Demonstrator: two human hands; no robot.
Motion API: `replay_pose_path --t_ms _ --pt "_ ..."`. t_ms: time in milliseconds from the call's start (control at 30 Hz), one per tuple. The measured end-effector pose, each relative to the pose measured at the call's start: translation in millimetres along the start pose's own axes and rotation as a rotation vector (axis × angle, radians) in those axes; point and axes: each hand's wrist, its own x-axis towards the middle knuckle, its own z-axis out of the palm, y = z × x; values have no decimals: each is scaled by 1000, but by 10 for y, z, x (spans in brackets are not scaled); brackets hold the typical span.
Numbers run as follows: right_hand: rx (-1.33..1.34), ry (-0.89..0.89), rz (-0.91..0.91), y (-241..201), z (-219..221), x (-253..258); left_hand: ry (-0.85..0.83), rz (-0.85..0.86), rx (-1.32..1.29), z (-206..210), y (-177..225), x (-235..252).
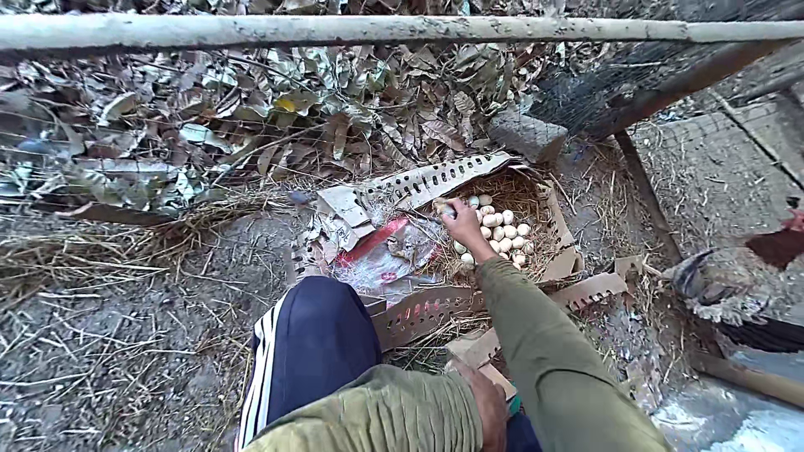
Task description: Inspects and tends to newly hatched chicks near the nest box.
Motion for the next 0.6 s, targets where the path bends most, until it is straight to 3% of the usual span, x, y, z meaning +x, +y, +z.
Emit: replay_pose_path --t_ms 100,200,333,400,467,533,600 --pt "-88 -58 -7 49 266 172 81 -65 -25 151 51 23" --pt "-171 -35 -136 227 445 202 198 -152 -21 320 111 125" --pt "-279 -11 -185 296 501 357 28 -118 28 250 93 264" --pt "-323 -20 -142 286 475 340 54 -77 38 279 80 266" --pt "-352 -41 -96 246 452 299 8 -113 -32 6 78 -50" --pt "-364 11 -113 178 425 231 -211 -283 -302 -805 129 -755" --pt "-352 92 -180 97 407 128 -21 -328 -701 -1209 108 -1281"
